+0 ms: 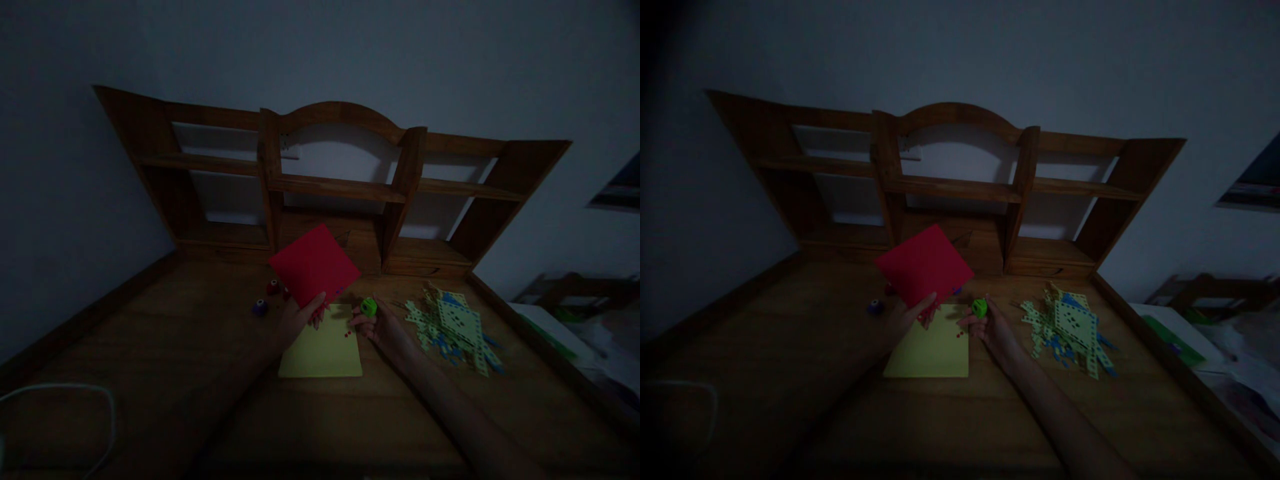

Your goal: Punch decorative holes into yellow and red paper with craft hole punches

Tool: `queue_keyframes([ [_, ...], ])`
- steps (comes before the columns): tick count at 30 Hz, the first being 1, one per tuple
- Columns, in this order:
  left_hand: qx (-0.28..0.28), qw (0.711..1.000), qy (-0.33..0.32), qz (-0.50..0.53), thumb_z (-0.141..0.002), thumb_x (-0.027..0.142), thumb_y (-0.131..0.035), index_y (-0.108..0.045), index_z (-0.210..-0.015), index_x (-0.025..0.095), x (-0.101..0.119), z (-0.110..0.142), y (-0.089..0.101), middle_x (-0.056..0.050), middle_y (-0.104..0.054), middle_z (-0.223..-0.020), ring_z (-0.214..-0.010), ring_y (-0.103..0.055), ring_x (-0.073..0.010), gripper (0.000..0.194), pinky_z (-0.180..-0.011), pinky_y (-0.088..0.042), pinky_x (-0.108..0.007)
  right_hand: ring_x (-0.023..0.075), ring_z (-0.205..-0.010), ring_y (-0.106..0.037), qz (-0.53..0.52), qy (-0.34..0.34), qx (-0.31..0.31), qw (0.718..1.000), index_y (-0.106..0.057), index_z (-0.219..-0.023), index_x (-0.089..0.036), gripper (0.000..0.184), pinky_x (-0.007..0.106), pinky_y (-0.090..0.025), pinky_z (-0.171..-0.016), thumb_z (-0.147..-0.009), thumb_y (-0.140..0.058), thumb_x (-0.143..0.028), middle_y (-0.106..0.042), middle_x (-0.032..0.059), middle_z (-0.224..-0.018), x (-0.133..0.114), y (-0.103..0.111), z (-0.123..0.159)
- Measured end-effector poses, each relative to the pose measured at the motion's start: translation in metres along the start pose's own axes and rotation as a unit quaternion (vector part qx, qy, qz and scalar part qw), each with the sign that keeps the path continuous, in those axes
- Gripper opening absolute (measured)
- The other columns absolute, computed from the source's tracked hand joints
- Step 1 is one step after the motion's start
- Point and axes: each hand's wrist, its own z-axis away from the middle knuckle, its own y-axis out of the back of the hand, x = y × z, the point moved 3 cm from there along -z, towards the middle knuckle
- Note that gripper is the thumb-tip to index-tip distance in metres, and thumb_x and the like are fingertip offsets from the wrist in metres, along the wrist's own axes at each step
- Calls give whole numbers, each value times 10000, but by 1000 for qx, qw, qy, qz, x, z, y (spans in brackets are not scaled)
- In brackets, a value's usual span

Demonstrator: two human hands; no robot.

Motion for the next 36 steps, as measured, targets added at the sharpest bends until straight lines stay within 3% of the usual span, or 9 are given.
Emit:
queue_keyframes([
  [6,-14,1000,-2,1,-842,486,-518,-586,-637,154,-9,-3,0,-10,-571,-540,-457,-513,-124,396,-487,-411,-238,141,-523,-564,1,-10,8,1000,-696,-872,-141,438,236,-396,-488,-847,-475,-518,-715,119,-723,1,5,-3],
  [12,-2,1000,-20,-8,-849,481,-516,-604,-677,153,-12,-4,2,-8,-574,-548,-483,-531,-133,380,-498,-419,-241,144,-516,-542,-29,15,-3,999,-693,-883,-150,315,251,-400,-486,-806,-488,-377,-711,111,-767,-2,4,-2],
  [17,15,999,-23,-31,-847,480,-521,-568,-599,163,-9,-3,4,-14,-577,-542,-499,-543,-139,406,-539,-440,-257,151,-512,-558,-47,69,22,996,-642,-984,-212,267,266,-420,-507,-766,-530,-319,-714,67,-779,-4,5,-2],
  [21,1,999,-23,-24,-858,495,-496,-562,-595,163,-12,-5,3,-13,-573,-537,-496,-534,-133,429,-535,-432,-254,178,-583,-609,-54,77,26,995,-631,-920,-206,198,279,-451,-539,-763,-547,-294,-712,67,-792,-6,3,1],
  [26,8,999,-31,-31,-845,505,-504,-570,-590,167,-13,-5,5,-17,-576,-528,-495,-537,-143,429,-528,-428,-259,125,-542,-575,-66,56,15,996,-637,-855,-158,165,222,-467,-500,-829,-556,-299,-695,83,-812,-4,1,1],
  [31,4,999,-36,-32,-852,469,-504,-565,-583,170,-8,-5,5,-14,-574,-524,-492,-538,-140,407,-554,-437,-258,89,-514,-547,-93,20,-8,995,-646,-895,-130,189,142,-382,-367,-841,-597,-305,-635,51,-727,1,4,-2],
  [36,6,999,-32,-20,-859,474,-498,-546,-564,168,-16,-8,4,-11,-559,-513,-471,-520,-131,428,-516,-418,-247,85,-518,-562,-78,44,-10,996,-654,-910,-136,210,131,-380,-343,-857,-599,-331,-620,41,-743,0,5,0],
])
